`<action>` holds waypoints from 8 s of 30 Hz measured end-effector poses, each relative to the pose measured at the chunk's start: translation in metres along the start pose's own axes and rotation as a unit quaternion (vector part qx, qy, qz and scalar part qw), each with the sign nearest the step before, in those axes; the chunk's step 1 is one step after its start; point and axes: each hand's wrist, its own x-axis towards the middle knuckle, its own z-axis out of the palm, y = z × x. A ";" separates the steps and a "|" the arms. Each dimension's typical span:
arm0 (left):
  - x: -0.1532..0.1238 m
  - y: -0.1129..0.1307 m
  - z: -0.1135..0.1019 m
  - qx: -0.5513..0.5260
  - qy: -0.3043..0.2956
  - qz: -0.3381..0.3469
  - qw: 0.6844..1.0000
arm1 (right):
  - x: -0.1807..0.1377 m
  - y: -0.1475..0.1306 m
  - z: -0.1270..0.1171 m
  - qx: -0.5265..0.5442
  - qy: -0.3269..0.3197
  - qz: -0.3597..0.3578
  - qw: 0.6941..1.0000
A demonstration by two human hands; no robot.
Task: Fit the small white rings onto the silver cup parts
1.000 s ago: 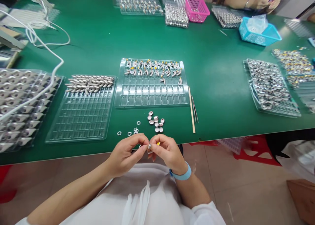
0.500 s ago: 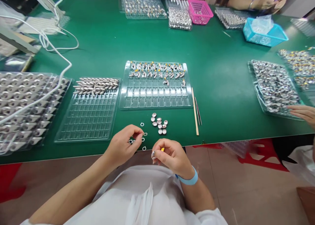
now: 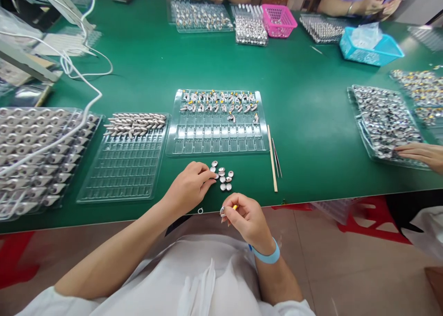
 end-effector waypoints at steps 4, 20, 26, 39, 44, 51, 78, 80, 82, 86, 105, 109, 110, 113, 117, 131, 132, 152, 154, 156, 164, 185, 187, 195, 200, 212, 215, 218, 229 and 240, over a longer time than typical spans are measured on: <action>0.007 -0.002 0.005 0.036 -0.012 0.002 0.999 | -0.002 0.001 -0.001 0.001 -0.005 -0.004 1.000; -0.032 0.028 -0.006 -0.240 -0.018 -0.074 0.968 | 0.004 -0.010 0.010 -0.282 0.026 -0.273 0.919; -0.034 0.028 -0.006 -0.266 -0.012 -0.092 0.960 | 0.003 -0.004 0.012 -0.299 0.031 -0.261 0.917; -0.035 0.026 -0.014 -0.322 -0.007 -0.071 0.944 | 0.007 -0.022 0.018 -0.244 0.098 -0.140 0.955; -0.035 0.026 -0.012 -0.319 0.002 -0.042 0.947 | 0.012 -0.024 0.021 -0.259 0.069 -0.128 0.955; -0.036 0.024 -0.010 -0.297 0.025 0.019 0.955 | 0.014 -0.027 0.019 -0.269 0.050 -0.121 0.954; -0.038 0.031 -0.014 -0.383 0.011 -0.078 0.920 | 0.017 -0.027 0.019 -0.293 0.048 -0.097 0.950; -0.037 0.032 -0.018 -0.446 -0.012 -0.163 0.880 | 0.016 -0.024 0.019 -0.264 0.041 -0.098 0.959; -0.035 0.033 -0.022 -0.497 -0.024 -0.224 0.838 | 0.014 -0.020 0.018 -0.233 0.036 -0.102 0.966; -0.030 0.035 -0.026 -0.548 -0.042 -0.276 0.789 | 0.010 -0.012 0.015 -0.214 0.063 -0.109 0.969; -0.019 0.041 -0.028 -0.587 -0.080 -0.372 0.714 | 0.008 -0.010 0.004 -0.213 0.040 -0.120 0.969; -0.022 0.040 -0.023 -0.584 -0.068 -0.360 0.724 | 0.007 -0.009 0.005 -0.229 0.037 -0.117 0.966; -0.022 0.040 -0.022 -0.585 -0.065 -0.358 0.725 | 0.007 -0.009 0.005 -0.231 0.039 -0.115 0.965; -0.023 0.039 -0.018 -0.581 -0.057 -0.354 0.731 | 0.007 -0.006 0.007 -0.227 0.044 -0.108 0.967; -0.023 0.040 -0.018 -0.571 -0.051 -0.345 0.743 | 0.005 -0.001 0.009 -0.177 0.063 -0.092 0.978; -0.025 0.041 -0.023 -0.582 -0.050 -0.326 0.743 | -0.002 -0.003 0.016 -0.047 0.066 -0.051 0.995; -0.025 0.042 -0.025 -0.581 -0.062 -0.324 0.744 | -0.003 -0.003 0.016 -0.079 0.076 -0.070 0.992; -0.025 0.038 -0.020 -0.639 -0.110 -0.300 0.699 | -0.001 0.002 0.026 -0.037 0.131 -0.148 0.980; -0.024 0.038 -0.019 -0.644 -0.112 -0.299 0.696 | -0.001 0.006 0.028 -0.034 0.154 -0.156 0.975; -0.024 0.039 -0.020 -0.646 -0.104 -0.300 0.694 | -0.001 0.008 0.029 -0.058 0.167 -0.171 0.969; -0.027 0.037 -0.024 -0.520 -0.050 -0.266 0.811 | 0.003 -0.003 0.017 -0.198 0.107 -0.219 0.950; -0.024 0.046 -0.018 -0.262 0.004 -0.054 0.964 | 0.006 0.005 0.017 -0.149 0.110 -0.240 0.953; -0.024 0.048 -0.017 -0.257 -0.002 -0.049 0.965 | 0.005 0.004 0.016 -0.161 0.115 -0.247 0.949; -0.024 0.052 -0.017 -0.276 0.009 -0.061 0.959 | 0.004 0.003 0.015 -0.190 0.126 -0.273 0.935; -0.025 0.055 -0.013 -0.322 0.018 -0.099 0.941 | 0.004 0.004 0.013 -0.144 0.122 -0.234 0.954; -0.027 0.051 -0.011 -0.391 -0.027 -0.192 0.900 | 0.002 -0.008 0.005 -0.112 0.103 -0.146 0.977; -0.029 0.050 -0.009 -0.385 -0.027 -0.177 0.905 | 0.002 -0.008 0.006 -0.096 0.098 -0.137 0.981; -0.028 0.052 -0.007 -0.336 0.003 -0.148 0.930 | 0.002 -0.007 0.008 -0.099 0.088 -0.143 0.981; -0.027 0.054 -0.004 -0.335 0.047 -0.148 0.929 | -0.001 -0.003 0.009 -0.127 0.095 -0.158 0.975; -0.027 0.053 -0.004 -0.328 0.035 -0.115 0.937 | 0.003 -0.007 0.012 -0.048 0.101 -0.125 0.986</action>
